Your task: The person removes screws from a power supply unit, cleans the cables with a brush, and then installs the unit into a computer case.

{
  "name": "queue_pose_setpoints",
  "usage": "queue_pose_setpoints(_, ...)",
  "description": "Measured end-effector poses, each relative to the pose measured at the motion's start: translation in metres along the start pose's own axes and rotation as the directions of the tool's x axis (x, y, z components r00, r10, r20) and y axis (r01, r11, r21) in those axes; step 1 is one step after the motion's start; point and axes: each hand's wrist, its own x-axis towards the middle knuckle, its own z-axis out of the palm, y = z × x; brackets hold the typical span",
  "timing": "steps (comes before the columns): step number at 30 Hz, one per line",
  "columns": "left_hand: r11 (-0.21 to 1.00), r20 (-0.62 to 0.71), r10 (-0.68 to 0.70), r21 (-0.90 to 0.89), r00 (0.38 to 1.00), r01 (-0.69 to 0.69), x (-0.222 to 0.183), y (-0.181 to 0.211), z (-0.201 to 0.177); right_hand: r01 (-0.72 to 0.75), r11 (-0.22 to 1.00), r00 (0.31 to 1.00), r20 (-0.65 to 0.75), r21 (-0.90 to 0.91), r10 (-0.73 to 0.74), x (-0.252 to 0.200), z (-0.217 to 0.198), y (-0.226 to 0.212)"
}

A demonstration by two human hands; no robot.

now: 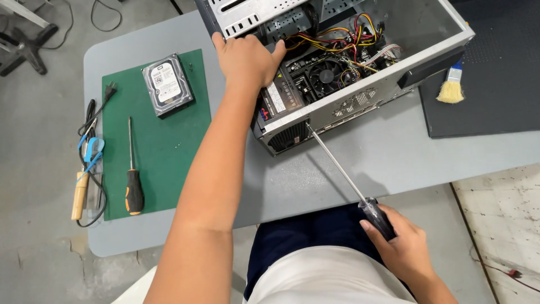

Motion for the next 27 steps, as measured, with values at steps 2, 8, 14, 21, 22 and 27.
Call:
queue_pose_setpoints(2,0.999,-0.004,-0.036,-0.009,0.999,0.036,-0.001,0.002,-0.001,0.007,1.0,1.0,-0.008,0.004,-0.007,0.0,0.0,-0.004)
queue_pose_setpoints(8,0.997,-0.048,-0.009,-0.078,0.999,0.005,-0.003,0.0,0.001,0.023,1.0,0.999,-0.04,0.01,-0.023,-0.007,-0.004,-0.009)
queue_pose_setpoints(14,0.997,-0.057,-0.024,-0.073,0.998,0.02,0.003,0.001,0.005,-0.059,0.998,0.998,-0.018,0.008,0.059,-0.01,-0.01,-0.015)
queue_pose_setpoints(21,0.997,-0.092,-0.033,-0.078,0.995,0.026,0.004,-0.001,0.008,-0.019,1.0,0.999,-0.045,-0.002,0.019,-0.007,-0.009,-0.013)
queue_pose_setpoints(22,0.996,-0.089,-0.032,-0.081,0.995,0.025,0.004,-0.001,0.007,-0.008,1.0,0.998,-0.055,-0.012,0.008,-0.006,-0.008,-0.011)
queue_pose_setpoints(27,0.996,-0.128,-0.024,-0.094,0.992,0.012,0.008,-0.001,0.012,0.047,0.999,0.995,-0.085,-0.011,-0.048,-0.008,-0.01,-0.014)
